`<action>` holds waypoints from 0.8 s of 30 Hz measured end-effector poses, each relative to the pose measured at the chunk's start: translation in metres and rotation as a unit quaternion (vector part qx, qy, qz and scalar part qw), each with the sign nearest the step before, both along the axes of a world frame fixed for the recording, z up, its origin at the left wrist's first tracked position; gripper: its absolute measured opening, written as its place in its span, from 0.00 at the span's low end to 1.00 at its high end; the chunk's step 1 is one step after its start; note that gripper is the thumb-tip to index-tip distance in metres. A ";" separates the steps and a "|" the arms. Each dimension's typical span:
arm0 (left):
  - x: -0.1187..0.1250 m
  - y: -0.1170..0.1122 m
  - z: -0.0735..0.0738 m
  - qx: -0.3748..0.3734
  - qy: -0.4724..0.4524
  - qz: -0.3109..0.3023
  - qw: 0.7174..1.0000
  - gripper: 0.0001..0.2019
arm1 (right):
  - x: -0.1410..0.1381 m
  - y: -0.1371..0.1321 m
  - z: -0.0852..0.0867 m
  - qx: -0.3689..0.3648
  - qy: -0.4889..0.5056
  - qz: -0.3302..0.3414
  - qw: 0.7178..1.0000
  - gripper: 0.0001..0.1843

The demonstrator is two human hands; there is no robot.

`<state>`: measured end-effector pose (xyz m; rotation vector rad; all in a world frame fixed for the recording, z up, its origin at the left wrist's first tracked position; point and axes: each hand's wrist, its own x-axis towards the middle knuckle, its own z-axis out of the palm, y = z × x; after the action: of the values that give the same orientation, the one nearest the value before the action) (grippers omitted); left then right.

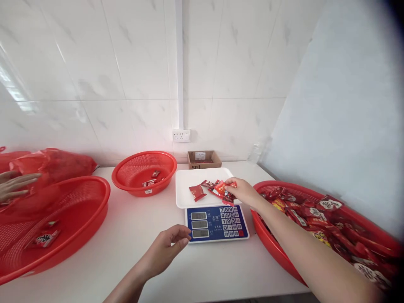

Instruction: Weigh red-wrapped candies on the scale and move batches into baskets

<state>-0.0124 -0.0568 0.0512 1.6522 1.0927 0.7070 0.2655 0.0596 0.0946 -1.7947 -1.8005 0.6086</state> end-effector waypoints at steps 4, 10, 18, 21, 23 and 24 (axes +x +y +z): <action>-0.018 -0.006 -0.002 -0.015 0.004 0.030 0.999 0.13 | -0.022 0.016 0.002 0.004 -0.047 0.049 0.998 0.08; -0.039 -0.009 -0.010 -0.037 -0.012 0.062 0.997 0.14 | -0.026 0.035 0.017 0.070 -0.063 -0.008 0.995 0.12; -0.030 -0.008 -0.008 -0.032 -0.008 0.050 0.998 0.14 | -0.034 0.054 0.003 0.076 -0.077 -0.034 0.994 0.16; -0.031 -0.008 -0.008 -0.034 -0.001 0.050 0.998 0.14 | -0.030 0.047 0.001 0.066 -0.076 -0.026 0.995 0.17; -0.032 -0.008 -0.009 -0.036 0.008 0.052 0.998 0.15 | -0.030 0.041 0.001 0.050 -0.068 -0.009 0.996 0.18; -0.033 -0.008 -0.010 -0.037 0.012 0.051 0.998 0.15 | -0.031 0.039 0.001 0.041 -0.062 0.003 0.997 0.19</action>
<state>-0.0450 -0.0650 0.0416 1.5545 1.2138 0.7065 0.2346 0.0982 0.0952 -1.8071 -1.8850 0.4259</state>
